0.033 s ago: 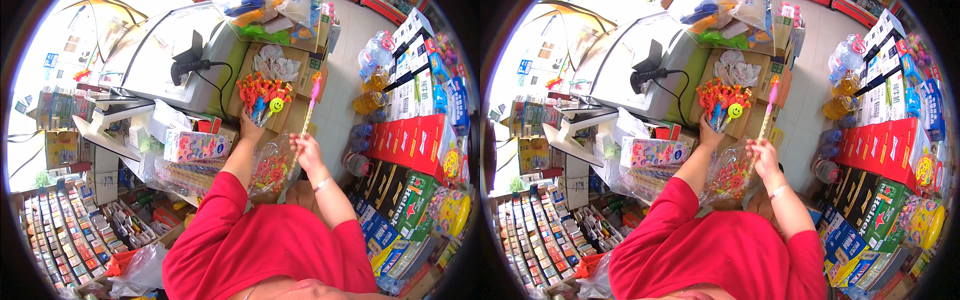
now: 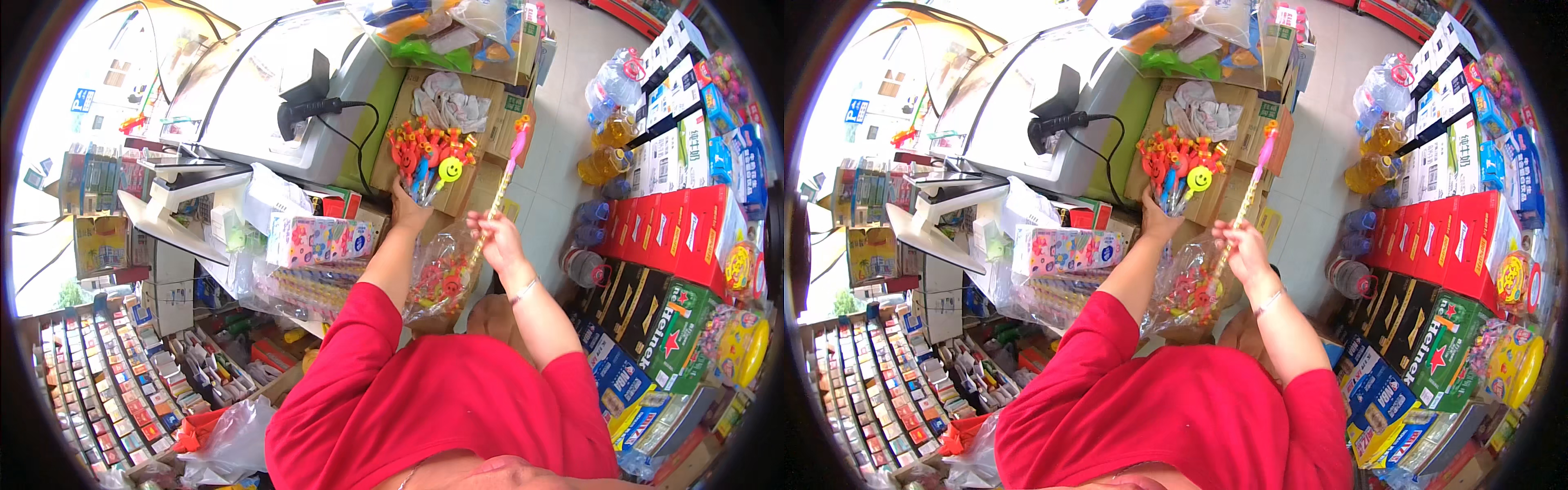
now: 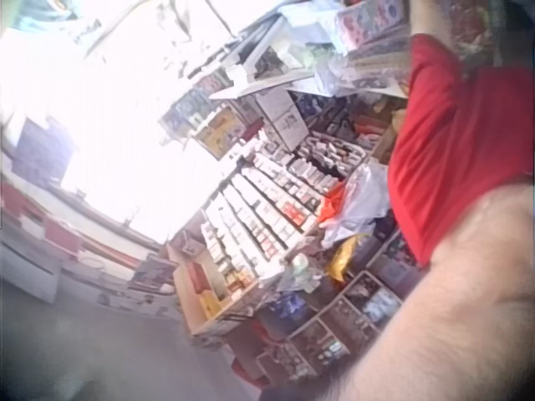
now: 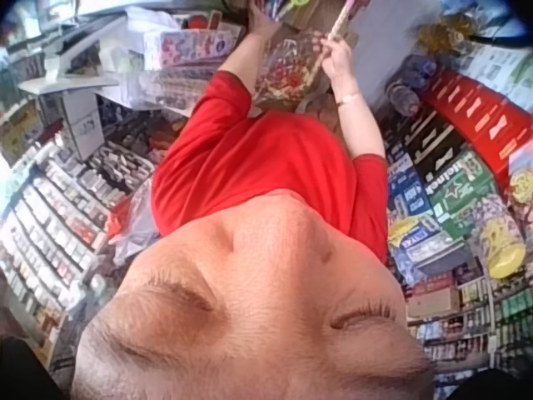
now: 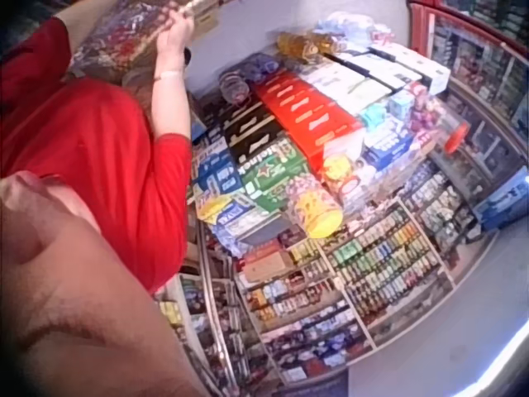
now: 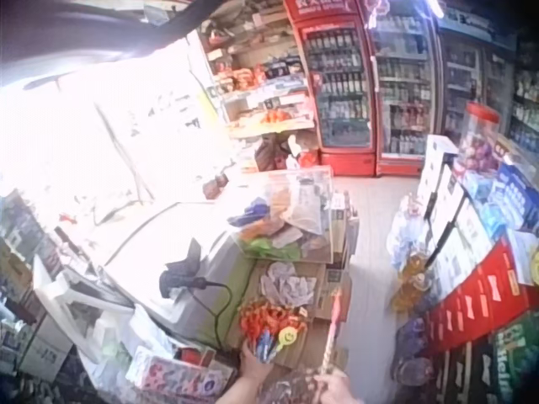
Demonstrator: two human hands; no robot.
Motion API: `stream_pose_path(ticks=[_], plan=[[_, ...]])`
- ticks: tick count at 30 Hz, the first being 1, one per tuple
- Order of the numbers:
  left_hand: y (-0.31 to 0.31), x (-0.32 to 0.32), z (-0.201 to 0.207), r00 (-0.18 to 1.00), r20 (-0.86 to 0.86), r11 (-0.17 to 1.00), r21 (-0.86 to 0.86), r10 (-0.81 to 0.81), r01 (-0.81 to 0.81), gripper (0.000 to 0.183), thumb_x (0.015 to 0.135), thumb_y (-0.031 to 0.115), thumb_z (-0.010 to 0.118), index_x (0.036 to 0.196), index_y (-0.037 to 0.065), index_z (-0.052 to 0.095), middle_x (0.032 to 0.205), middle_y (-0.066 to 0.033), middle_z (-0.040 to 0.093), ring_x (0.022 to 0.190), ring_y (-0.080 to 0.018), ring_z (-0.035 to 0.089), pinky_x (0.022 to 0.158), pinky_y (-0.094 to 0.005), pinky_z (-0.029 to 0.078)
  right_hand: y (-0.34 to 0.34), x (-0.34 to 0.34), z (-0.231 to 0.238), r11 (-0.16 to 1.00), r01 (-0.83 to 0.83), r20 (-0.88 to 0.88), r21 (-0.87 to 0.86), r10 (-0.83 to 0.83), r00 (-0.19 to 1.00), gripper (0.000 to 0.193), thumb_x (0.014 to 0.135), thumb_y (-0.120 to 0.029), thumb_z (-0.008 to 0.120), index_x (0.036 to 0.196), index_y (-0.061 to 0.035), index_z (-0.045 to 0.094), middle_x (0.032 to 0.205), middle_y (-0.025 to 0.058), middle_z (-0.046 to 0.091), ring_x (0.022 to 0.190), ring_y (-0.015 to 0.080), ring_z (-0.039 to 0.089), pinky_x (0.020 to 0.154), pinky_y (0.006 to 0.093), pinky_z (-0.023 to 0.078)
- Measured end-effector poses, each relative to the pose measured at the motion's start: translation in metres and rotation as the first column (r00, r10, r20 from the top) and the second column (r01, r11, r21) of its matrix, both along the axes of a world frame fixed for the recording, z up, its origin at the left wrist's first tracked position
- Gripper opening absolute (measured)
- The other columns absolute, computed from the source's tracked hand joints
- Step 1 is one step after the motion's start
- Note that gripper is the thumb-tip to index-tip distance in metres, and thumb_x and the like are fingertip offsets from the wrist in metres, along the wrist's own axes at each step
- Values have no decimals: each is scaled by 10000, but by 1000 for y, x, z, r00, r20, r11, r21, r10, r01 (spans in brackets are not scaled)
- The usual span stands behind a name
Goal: The person attaches smiley-face heads to plastic tubes, trims excess plastic from the toys using scissors, and gathers the finished toys.
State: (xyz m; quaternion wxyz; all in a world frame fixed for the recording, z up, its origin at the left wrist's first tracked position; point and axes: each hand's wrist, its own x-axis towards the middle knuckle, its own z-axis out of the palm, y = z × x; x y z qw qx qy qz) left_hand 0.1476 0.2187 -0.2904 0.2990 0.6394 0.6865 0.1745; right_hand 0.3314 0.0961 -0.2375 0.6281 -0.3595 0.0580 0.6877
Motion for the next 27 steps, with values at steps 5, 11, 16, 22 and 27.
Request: stream_pose_path(ticks=[5, 11, 16, 22, 27], plan=[[17, -11, 6, 955, 288, 965, -262, 66, 12, 897, 541, 143, 825, 1277, -43, 346, 1154, -195, 562, 1035, -292, 567, 878, -370, 458, 64, -30, -35, 991, -90, 88, -97, 99, 991, 241, 755, 104, 480, 981, 40, 532, 948, 173, 593, 858, 278, 609, 692, 367, 542], [19, -12, 13, 829, 504, 862, -504, 241, 56, 787, 626, 112, 814, 1265, -20, 373, 1062, -153, 602, 873, -234, 622, 752, -369, 511, 87, -71, -61, 946, -210, 467, -246, 306, 830, 397, 668, 50, 548, 1065, 36, 543, 962, 112, 597, 886, 221, 547, 771, 325, 424], [15, -11, 25, 744, 653, 912, -379, 143, 158, 761, 653, 117, 801, 1259, -9, 358, 1026, -149, 601, 867, -228, 620, 711, -363, 520, 84, -74, -72, 964, -250, 441, -91, 264, 858, 441, 663, 43, 552, 1102, 29, 519, 1012, 118, 588, 932, 234, 540, 828, 335, 416], [5, 0, 84, 589, 808, 971, -129, -14, 201, 713, 650, 84, 798, 1206, 18, 356, 1103, -101, 543, 981, -188, 562, 838, -338, 479, 75, -75, -1, 973, -188, 353, 132, 131, 926, 495, 680, 70, 506, 1162, -45, 500, 988, 59, 583, 854, 167, 533, 736, 282, 423], [11, 11, 143, 397, 874, 950, 195, -281, 243, 786, 663, -24, 762, 1282, 86, 289, 1185, -97, 503, 1096, -205, 526, 930, -379, 443, 78, -71, 85, 897, -155, 371, 413, -10, 929, 567, 737, 97, 482, 1276, -75, 433, 1132, 32, 537, 1010, 142, 512, 825, 262, 433]])
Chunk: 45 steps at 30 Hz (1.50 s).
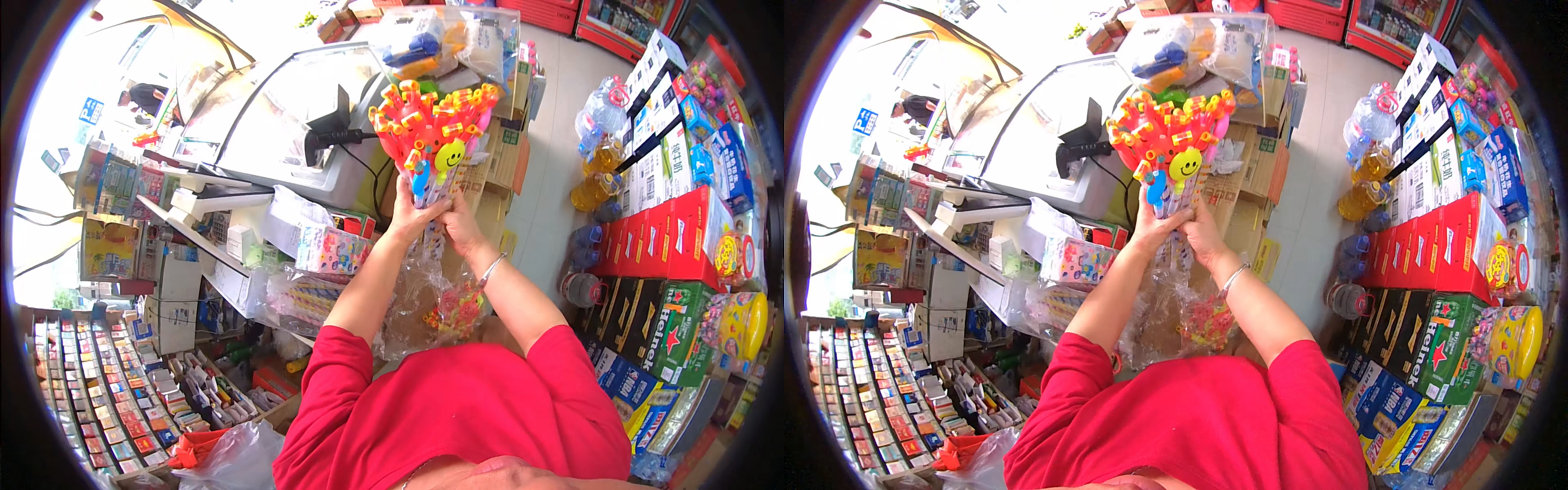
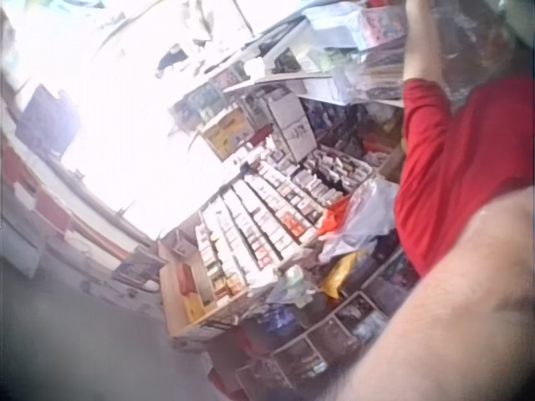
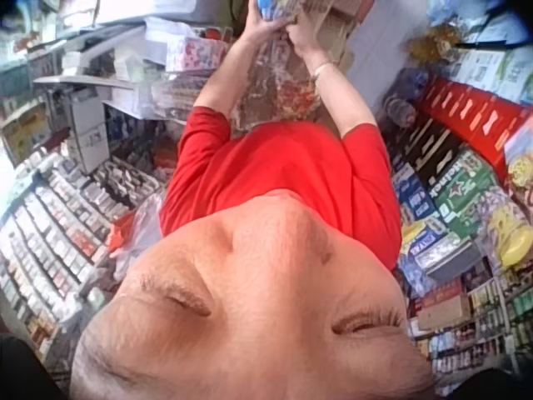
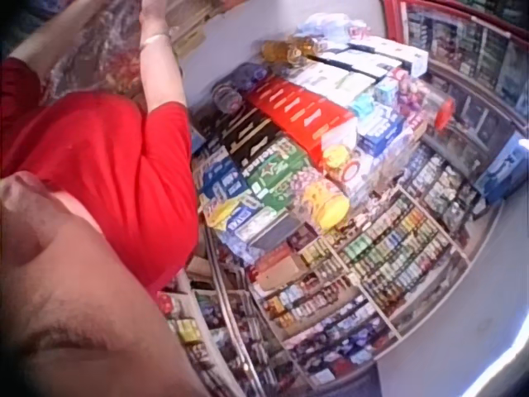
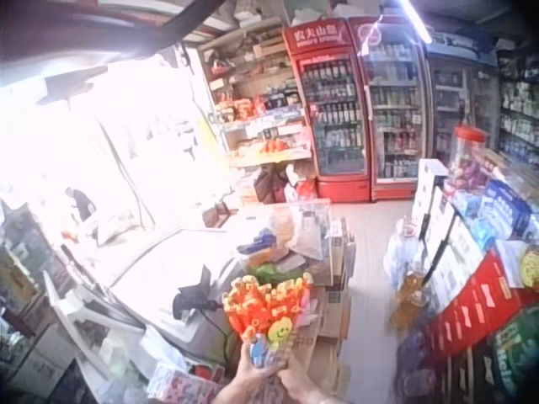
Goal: The person attaches smiley-face heads to plastic tubes, trims excess plastic from the toys using scissors, and gathers the finished toys.
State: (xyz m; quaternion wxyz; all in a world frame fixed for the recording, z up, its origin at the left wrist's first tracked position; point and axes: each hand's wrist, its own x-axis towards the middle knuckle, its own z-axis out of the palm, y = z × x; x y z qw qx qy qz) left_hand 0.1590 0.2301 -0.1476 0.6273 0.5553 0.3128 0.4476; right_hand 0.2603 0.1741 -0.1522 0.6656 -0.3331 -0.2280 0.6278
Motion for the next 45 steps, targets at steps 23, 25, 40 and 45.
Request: stream_pose_path(ticks=[23, 25, 40, 45], plan=[[-158, 69, 125, 959, 267, 855, -515, 97, 56, 569, 756, -13, 698, 1234, 69, 400, 1136, -52, 548, 1044, -174, 556, 902, -351, 461, -153, 97, 91, 943, -318, 220, -103, 333, 917, 755, 705, 114, 502, 1393, -94, 270, 1204, 56, 461, 1041, 154, 495, 763, 263, 461], [-182, 69, 104, 972, 222, 836, -545, 79, 57, 584, 759, -17, 692, 1246, 64, 381, 1149, -58, 540, 1053, -172, 550, 914, -358, 458, -173, 106, 93, 920, -368, 181, -138, 389, 903, 744, 708, 104, 492, 1391, -87, 266, 1195, 59, 468, 1044, 154, 494, 802, 276, 442], [-268, 89, 108, 896, 444, 847, -486, 27, 215, 438, 898, 44, 556, 1297, 65, 376, 1205, -85, 538, 1084, -167, 537, 910, -337, 452, -274, 110, 132, 959, -279, 418, -51, 274, 866, 685, 825, -30, 568, 1387, -30, 177, 1312, 93, 389, 1233, 174, 382, 1028, 349, 330], [-274, 110, 115, 908, 382, 884, -347, -172, 313, 445, 862, 8, 581, 1269, 43, 404, 1168, -83, 566, 1053, -170, 561, 907, -331, 457, -275, 115, 148, 997, 48, 384, -53, -24, 923, 577, 830, -185, 689, 1290, -21, 382, 1173, 69, 531, 1084, 152, 510, 935, 317, 411]])
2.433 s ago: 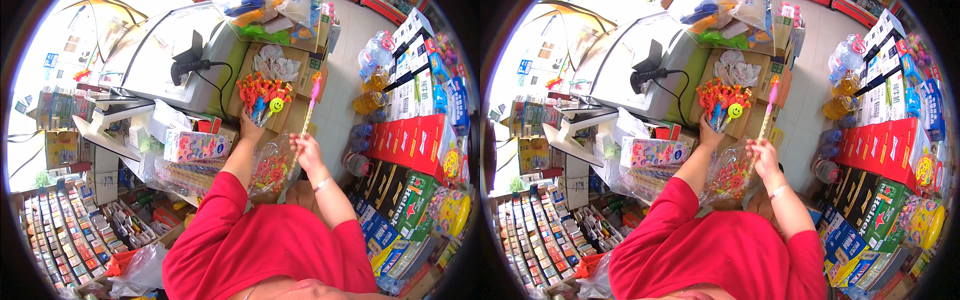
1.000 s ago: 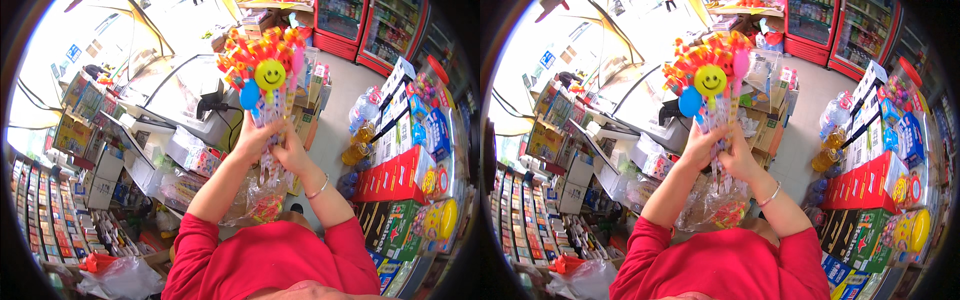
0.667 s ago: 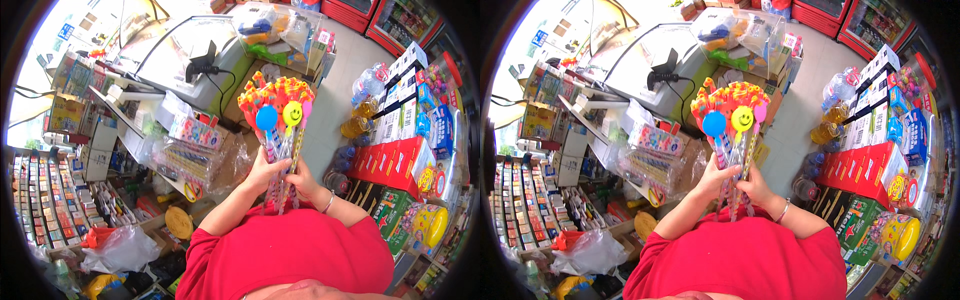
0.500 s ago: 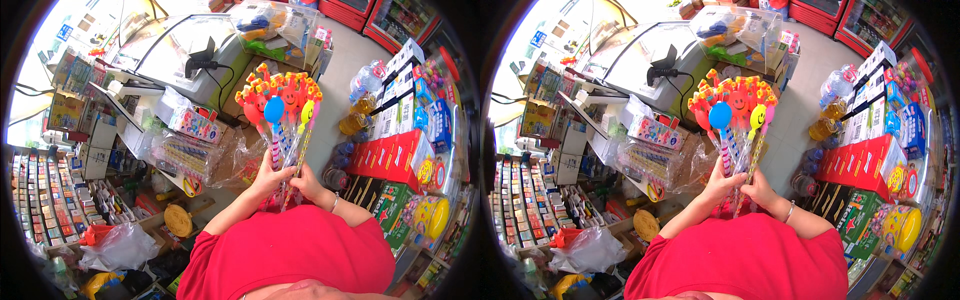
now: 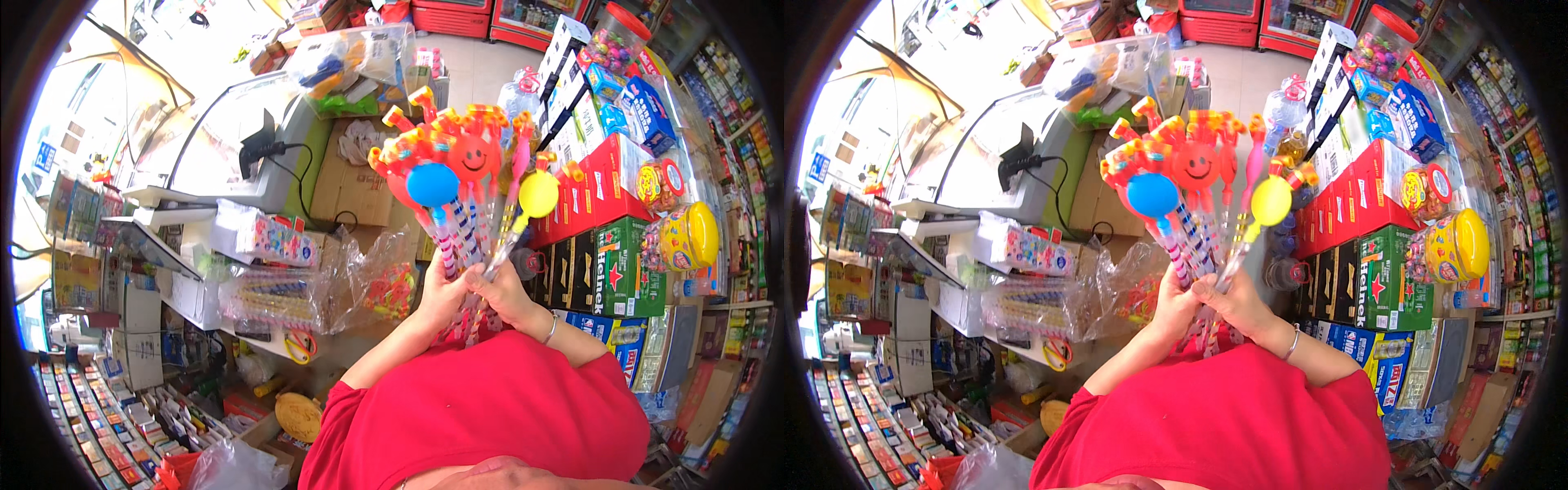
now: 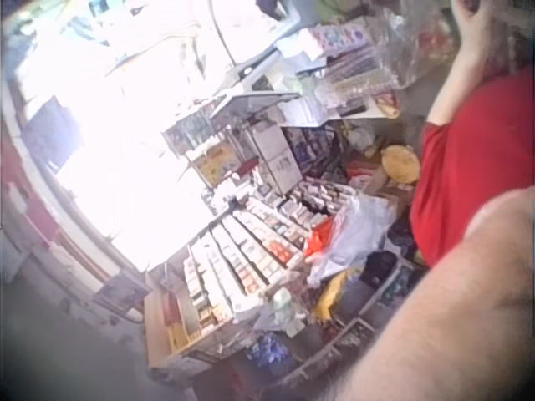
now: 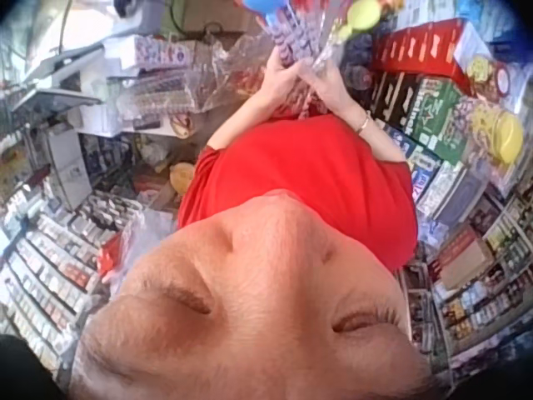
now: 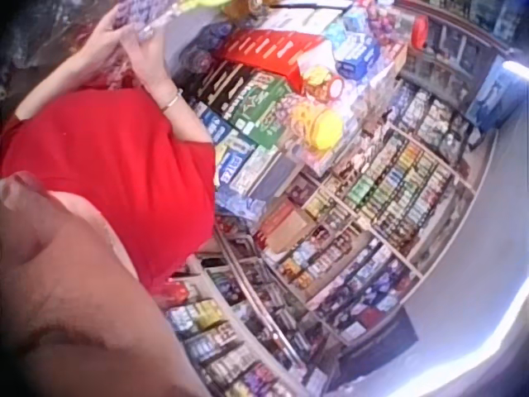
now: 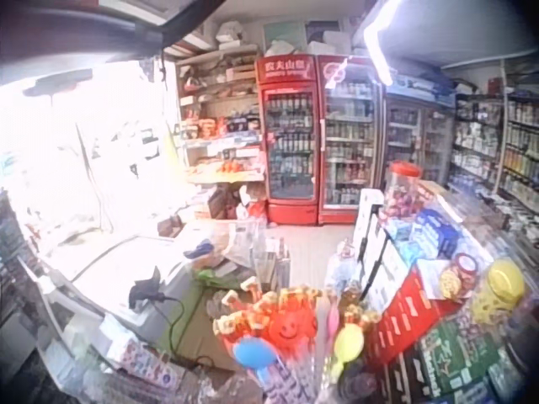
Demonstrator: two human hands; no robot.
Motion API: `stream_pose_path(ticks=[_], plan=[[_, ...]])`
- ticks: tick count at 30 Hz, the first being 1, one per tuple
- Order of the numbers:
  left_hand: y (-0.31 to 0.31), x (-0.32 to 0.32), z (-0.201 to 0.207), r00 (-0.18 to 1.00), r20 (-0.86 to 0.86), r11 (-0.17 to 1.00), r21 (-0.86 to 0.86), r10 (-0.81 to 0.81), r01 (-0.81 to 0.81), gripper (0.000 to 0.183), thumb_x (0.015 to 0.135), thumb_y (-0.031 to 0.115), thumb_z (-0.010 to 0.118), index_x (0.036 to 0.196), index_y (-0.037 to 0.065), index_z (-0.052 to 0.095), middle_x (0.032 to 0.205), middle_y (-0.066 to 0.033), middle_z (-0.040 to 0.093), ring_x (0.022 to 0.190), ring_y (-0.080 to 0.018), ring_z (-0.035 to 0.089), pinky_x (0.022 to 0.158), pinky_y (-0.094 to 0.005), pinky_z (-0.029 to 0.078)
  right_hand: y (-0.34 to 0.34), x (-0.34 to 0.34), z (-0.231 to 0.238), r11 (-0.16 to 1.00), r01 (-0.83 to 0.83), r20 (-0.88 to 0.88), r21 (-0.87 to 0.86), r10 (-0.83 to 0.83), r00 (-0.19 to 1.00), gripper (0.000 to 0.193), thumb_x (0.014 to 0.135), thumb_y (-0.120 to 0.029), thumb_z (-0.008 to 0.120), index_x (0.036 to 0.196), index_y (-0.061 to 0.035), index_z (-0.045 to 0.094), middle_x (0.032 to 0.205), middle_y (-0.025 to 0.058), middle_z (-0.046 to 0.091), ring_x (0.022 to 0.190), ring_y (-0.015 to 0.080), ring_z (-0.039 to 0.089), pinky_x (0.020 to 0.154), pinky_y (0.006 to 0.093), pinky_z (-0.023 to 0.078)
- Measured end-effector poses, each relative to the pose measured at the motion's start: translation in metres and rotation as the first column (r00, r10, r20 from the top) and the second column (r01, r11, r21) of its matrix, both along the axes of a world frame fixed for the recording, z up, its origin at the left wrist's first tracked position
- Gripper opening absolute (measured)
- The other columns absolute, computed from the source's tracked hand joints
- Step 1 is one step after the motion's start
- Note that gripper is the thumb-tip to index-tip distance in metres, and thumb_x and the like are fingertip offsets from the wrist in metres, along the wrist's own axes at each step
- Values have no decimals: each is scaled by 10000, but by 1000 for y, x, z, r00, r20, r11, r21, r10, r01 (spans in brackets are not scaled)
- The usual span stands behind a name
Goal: The person attaches smiley-face heads to plastic tubes, trims excess plastic from the toys using scissors, and gathers the finished toys.
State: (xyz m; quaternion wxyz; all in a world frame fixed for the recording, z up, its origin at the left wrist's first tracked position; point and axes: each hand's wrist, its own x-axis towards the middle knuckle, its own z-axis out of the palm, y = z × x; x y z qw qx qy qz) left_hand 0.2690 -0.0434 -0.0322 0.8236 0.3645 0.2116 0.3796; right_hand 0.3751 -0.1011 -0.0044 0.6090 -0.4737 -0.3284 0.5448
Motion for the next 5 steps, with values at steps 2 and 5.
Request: stream_pose_path(ticks=[2, 5], plan=[[7, 7, -9, 1000, -27, 998, 70, -6, 7, 487, 829, 23, 628, 1269, 48, 419, 1170, -72, 563, 1065, -159, 551, 928, -326, 440, 13, 10, 10, 999, 28, -122, -25, -31, 992, 511, 821, -191, 700, 1239, -22, 460, 1117, 60, 579, 1030, 146, 548, 906, 307, 430], [30, 22, -12, 984, -166, 982, 165, -67, 95, 582, 841, 43, 624, 1350, 58, 342, 1228, -66, 528, 1098, -165, 530, 958, -327, 414, 34, 33, 6, 988, 66, -219, -137, -95, 971, 510, 804, -190, 718, 1234, -46, 485, 1120, 62, 601, 1034, 161, 567, 912, 321, 433]])
